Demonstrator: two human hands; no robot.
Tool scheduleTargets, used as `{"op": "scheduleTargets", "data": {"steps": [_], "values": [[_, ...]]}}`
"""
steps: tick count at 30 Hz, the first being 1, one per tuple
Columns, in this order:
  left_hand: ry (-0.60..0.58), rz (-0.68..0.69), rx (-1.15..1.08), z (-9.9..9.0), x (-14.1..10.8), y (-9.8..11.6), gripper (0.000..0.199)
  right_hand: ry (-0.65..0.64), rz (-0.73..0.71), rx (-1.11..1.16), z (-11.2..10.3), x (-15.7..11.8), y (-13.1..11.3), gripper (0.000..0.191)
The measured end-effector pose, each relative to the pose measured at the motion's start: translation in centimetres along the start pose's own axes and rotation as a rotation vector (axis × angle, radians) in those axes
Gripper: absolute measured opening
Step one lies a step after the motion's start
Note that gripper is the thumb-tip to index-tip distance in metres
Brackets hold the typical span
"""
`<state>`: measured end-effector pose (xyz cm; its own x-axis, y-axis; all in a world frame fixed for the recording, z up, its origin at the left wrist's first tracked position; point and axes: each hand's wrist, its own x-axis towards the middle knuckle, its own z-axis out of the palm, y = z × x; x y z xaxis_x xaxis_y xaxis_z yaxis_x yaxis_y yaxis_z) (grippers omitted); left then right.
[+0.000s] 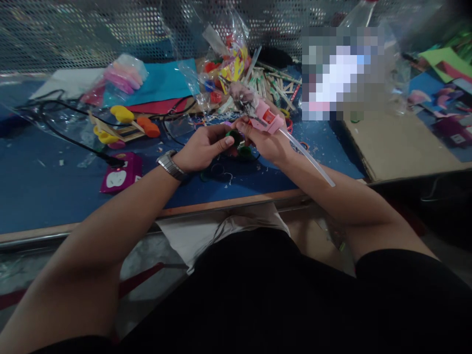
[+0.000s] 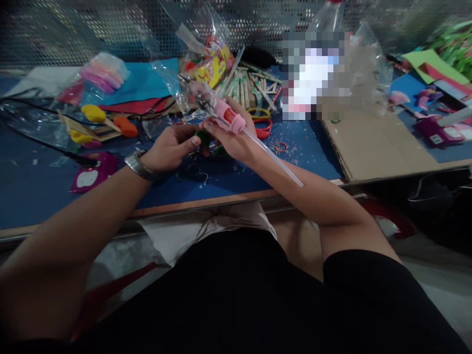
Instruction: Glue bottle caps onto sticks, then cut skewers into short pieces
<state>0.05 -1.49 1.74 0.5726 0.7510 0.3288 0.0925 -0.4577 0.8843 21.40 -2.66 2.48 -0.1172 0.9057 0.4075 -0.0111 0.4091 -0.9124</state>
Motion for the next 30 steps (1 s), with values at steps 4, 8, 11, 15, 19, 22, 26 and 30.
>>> {"op": "scheduleTargets", "data": {"steps": [4, 8, 11, 15, 19, 22, 26, 30], "values": [[0.022, -0.029, 0.013, -0.15, -0.07, 0.02, 0.065, -0.021, -0.018, -0.009, -0.22, -0.17, -0.15, 0.045], [0.017, -0.006, -0.03, 0.11, -0.05, 0.1, 0.064, -0.077, -0.131, -0.032, -0.34, -0.39, 0.02, 0.038], [0.005, -0.002, -0.064, 0.27, -0.01, 0.14, 0.062, -0.076, -0.164, -0.051, -0.37, -0.51, 0.11, 0.029], [0.002, -0.005, -0.067, 0.24, -0.01, 0.15, 0.06, -0.059, -0.189, -0.061, -0.52, -0.48, 0.12, 0.027], [0.007, 0.002, -0.062, 0.2, 0.0, 0.23, 0.06, -0.063, -0.181, -0.038, -0.41, -0.35, 0.45, 0.026], [0.008, 0.003, -0.056, 0.2, 0.02, 0.33, 0.059, -0.036, -0.147, -0.03, -0.14, -0.31, 0.79, 0.03], [0.01, 0.0, -0.052, 0.17, 0.01, 0.46, 0.058, -0.021, -0.104, -0.039, -0.04, -0.48, 0.7, 0.035], [0.0, 0.003, -0.065, 0.15, 0.02, 0.5, 0.058, -0.037, -0.119, -0.001, -0.03, -0.66, 0.02, 0.032]]}}
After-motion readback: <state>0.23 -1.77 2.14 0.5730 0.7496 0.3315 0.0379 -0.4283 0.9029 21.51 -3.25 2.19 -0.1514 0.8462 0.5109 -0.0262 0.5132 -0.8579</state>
